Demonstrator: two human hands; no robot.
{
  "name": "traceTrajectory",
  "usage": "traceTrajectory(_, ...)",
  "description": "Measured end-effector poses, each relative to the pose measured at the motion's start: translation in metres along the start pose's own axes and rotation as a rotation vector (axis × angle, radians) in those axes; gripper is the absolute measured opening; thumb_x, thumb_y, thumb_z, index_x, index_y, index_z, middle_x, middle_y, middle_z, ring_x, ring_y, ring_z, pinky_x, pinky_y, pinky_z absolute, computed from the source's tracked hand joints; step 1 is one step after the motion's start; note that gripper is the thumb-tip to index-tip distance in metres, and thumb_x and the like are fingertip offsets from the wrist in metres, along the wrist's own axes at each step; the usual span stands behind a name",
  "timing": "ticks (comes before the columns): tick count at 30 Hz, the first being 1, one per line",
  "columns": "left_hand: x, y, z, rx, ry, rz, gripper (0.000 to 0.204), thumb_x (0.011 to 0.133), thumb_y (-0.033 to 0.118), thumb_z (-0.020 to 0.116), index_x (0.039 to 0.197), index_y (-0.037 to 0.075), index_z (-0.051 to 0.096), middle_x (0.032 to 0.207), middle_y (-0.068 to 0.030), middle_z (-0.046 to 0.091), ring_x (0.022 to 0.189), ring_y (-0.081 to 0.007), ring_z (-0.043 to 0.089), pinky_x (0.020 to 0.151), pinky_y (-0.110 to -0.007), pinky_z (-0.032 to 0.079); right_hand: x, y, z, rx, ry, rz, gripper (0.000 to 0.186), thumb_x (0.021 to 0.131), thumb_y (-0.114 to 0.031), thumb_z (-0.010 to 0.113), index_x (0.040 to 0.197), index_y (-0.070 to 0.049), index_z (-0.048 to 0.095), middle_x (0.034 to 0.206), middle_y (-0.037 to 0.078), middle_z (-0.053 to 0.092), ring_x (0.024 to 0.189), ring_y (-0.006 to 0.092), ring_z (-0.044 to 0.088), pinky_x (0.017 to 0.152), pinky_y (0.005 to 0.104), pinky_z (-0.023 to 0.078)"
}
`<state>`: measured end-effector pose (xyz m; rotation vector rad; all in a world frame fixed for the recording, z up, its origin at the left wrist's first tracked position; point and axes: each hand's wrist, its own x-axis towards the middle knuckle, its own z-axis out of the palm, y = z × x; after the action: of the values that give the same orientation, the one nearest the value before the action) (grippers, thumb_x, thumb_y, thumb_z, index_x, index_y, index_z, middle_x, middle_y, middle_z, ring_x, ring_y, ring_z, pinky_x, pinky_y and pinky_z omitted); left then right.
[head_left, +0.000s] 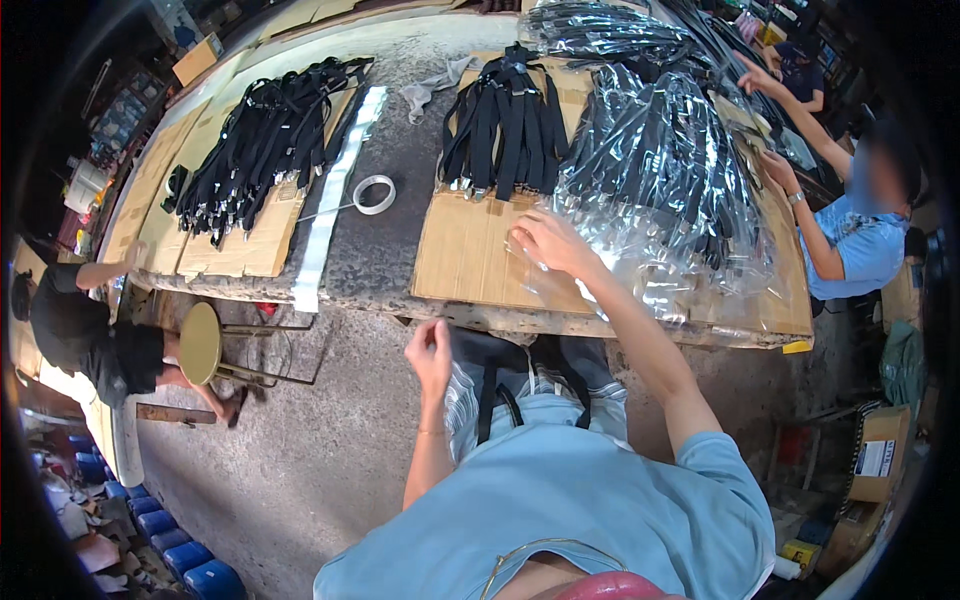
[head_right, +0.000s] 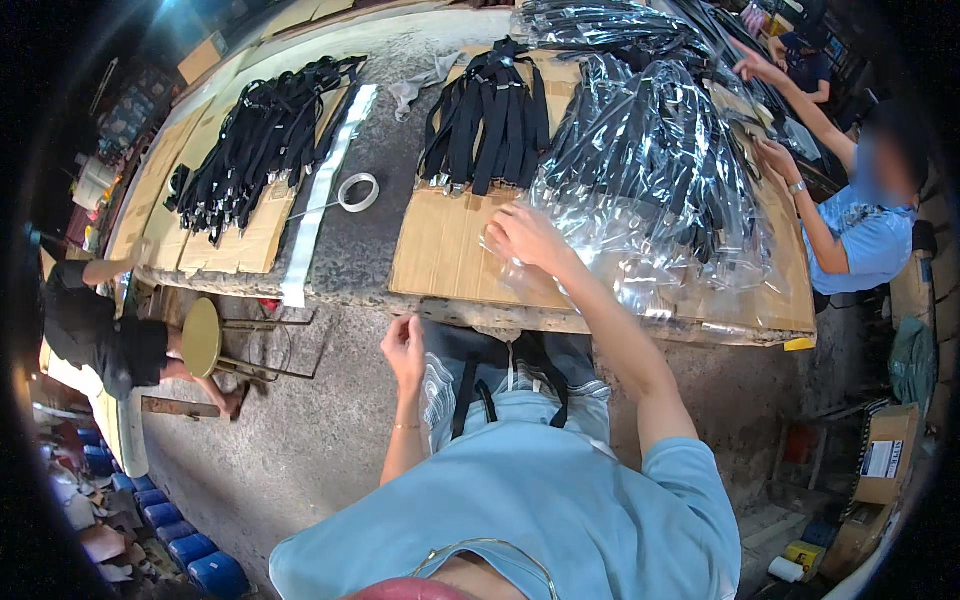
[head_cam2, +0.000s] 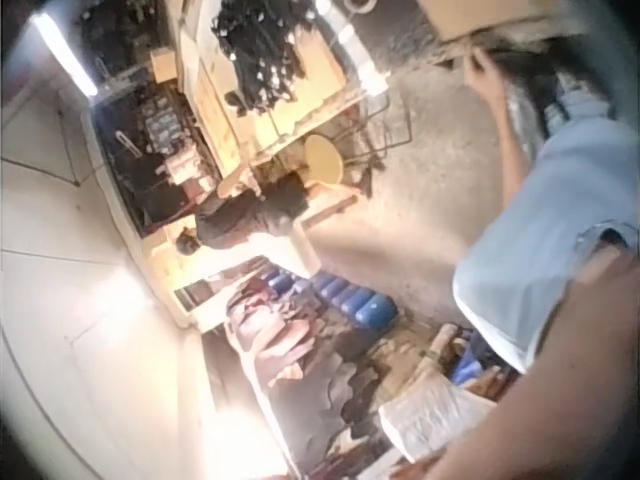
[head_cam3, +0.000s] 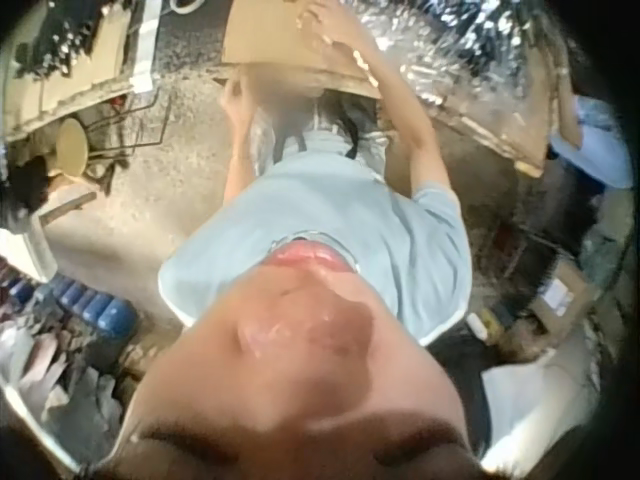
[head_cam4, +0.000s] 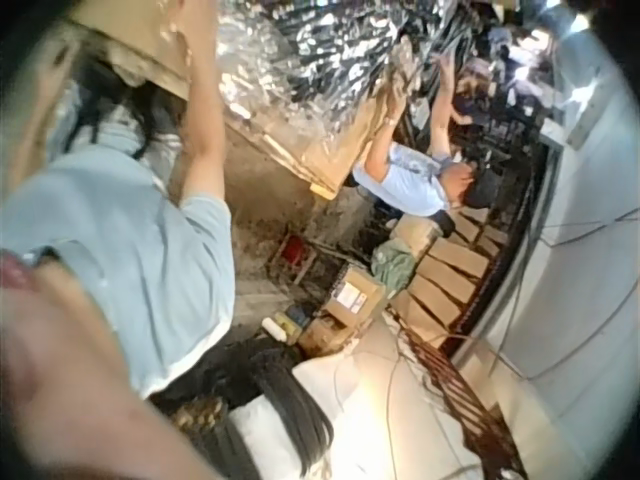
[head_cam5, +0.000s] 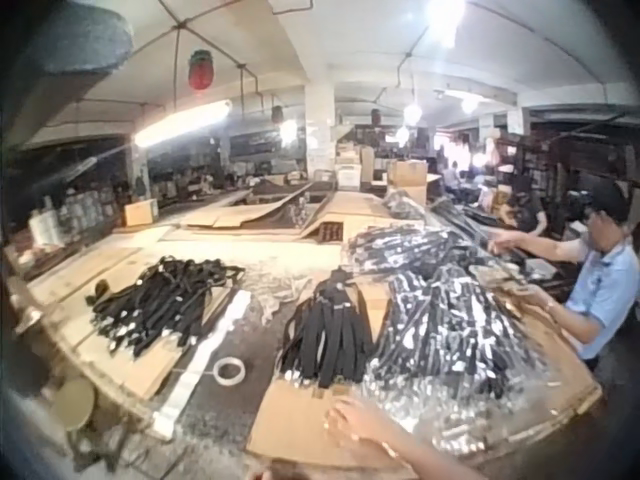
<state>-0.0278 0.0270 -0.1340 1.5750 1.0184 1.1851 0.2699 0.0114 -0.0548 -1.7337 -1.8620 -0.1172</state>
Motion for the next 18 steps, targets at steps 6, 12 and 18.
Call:
traceTrajectory(6, -0.056, -0.094, -0.072, 0.203, 0.019, -0.365, 0.019, 0.089, 0.013, 0.056, 0.084, -0.004, 0.062, 0.066, -0.0067, 0.060, 0.059, -0.0130, 0.056, 0.055, -0.027, 0.046, -0.009, 0.003, -0.023, -0.078, -0.233, 0.126, 0.019, 0.085, -0.017, 0.056, 0.083, -0.003, 0.067, 0.088, 0.013, 0.064, 0.083, 0.0329, 0.062, 0.075, 0.0423, 0.050)
traceTrajectory(12, -0.165, -0.169, -0.120, 0.635, -0.726, -0.358, 0.026, 0.081, 0.022, 0.055, 0.092, 0.002, 0.067, 0.087, -0.0213, 0.066, 0.083, -0.0380, 0.064, 0.071, -0.043, 0.049, 0.010, 0.019, -0.042, -0.066, -0.063, 0.112, 0.020, 0.085, -0.017, 0.053, 0.081, -0.002, 0.066, 0.087, 0.014, 0.065, 0.081, 0.0323, 0.063, 0.074, 0.0425, 0.051)
traceTrajectory(18, -0.193, -0.155, -0.143, 0.602, -0.768, -0.164, 0.023, 0.080, 0.018, 0.054, 0.091, 0.003, 0.068, 0.090, -0.0199, 0.066, 0.088, -0.0387, 0.063, 0.076, -0.043, 0.049, 0.023, 0.059, -0.022, -0.308, -0.302, -0.069, 0.022, 0.086, -0.019, 0.053, 0.088, -0.002, 0.066, 0.088, 0.010, 0.066, 0.089, 0.0273, 0.062, 0.080, 0.0383, 0.048)
